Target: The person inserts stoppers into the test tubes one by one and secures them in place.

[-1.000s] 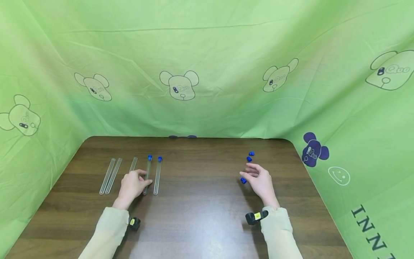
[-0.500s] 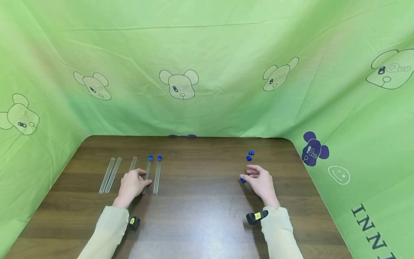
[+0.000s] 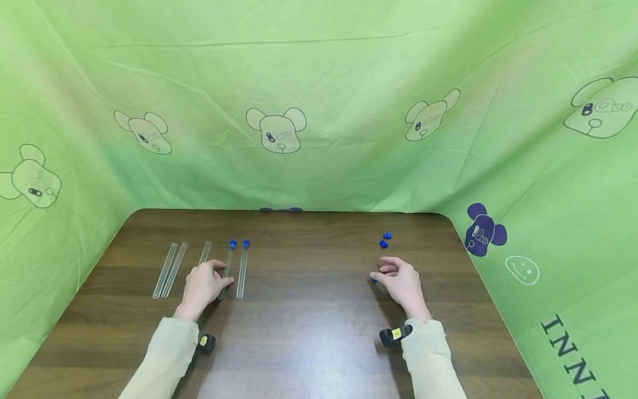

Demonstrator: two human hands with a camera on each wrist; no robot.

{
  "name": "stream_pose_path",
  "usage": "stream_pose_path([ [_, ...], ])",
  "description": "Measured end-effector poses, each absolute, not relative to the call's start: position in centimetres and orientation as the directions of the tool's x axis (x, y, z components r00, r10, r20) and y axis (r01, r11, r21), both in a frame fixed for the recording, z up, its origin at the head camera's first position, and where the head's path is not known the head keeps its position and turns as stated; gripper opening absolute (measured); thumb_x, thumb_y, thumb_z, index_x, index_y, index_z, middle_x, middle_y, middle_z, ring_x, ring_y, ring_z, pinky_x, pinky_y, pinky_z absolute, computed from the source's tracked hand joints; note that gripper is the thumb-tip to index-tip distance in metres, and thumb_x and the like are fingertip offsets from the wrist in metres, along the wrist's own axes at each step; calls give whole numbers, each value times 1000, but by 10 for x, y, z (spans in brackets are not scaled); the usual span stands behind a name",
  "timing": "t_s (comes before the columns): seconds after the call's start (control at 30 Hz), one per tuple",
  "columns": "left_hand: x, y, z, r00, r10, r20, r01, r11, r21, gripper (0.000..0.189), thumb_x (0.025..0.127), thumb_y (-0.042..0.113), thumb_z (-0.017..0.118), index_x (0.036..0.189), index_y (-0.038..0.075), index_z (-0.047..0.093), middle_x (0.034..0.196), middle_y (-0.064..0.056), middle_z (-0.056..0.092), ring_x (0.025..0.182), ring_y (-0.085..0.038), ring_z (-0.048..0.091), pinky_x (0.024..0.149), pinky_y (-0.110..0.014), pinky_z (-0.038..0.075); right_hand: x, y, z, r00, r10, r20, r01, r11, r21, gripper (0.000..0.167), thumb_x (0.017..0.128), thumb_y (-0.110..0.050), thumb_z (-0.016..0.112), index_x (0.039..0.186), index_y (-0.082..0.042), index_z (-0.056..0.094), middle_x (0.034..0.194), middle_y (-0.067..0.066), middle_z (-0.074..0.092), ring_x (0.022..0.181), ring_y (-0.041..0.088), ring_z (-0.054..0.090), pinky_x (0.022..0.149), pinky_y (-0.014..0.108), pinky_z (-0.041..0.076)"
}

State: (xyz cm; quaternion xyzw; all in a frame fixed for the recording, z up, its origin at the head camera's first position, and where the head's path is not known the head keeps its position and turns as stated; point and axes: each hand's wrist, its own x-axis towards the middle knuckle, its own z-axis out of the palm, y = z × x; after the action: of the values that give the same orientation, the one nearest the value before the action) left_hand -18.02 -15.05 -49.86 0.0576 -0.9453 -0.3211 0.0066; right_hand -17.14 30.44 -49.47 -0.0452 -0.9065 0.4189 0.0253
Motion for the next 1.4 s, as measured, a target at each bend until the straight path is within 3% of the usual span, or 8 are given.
stream_pose_path([
  [1.1, -178, -157, -494, -991, -136, -9, -115, 802, 585, 49, 81, 24, 86, 119, -1, 70, 68, 1, 65, 67, -28, 64, 54, -45, 52, -170, 302, -501, -995, 97, -7, 68, 649, -758, 52, 86, -20, 84, 128, 3, 65, 101, 12, 72, 95, 28, 71, 73, 22, 51],
  [1.4, -176, -162, -489, -991, -133, 5, -103, 792, 602, 47, 81, 22, 86, 118, -2, 70, 72, -1, 68, 66, -24, 65, 53, -42, 52, -169, 301, -501, -996, 91, -4, 63, 658, -751, 53, 85, -20, 85, 128, 4, 65, 100, 11, 72, 94, 28, 71, 73, 23, 51],
])
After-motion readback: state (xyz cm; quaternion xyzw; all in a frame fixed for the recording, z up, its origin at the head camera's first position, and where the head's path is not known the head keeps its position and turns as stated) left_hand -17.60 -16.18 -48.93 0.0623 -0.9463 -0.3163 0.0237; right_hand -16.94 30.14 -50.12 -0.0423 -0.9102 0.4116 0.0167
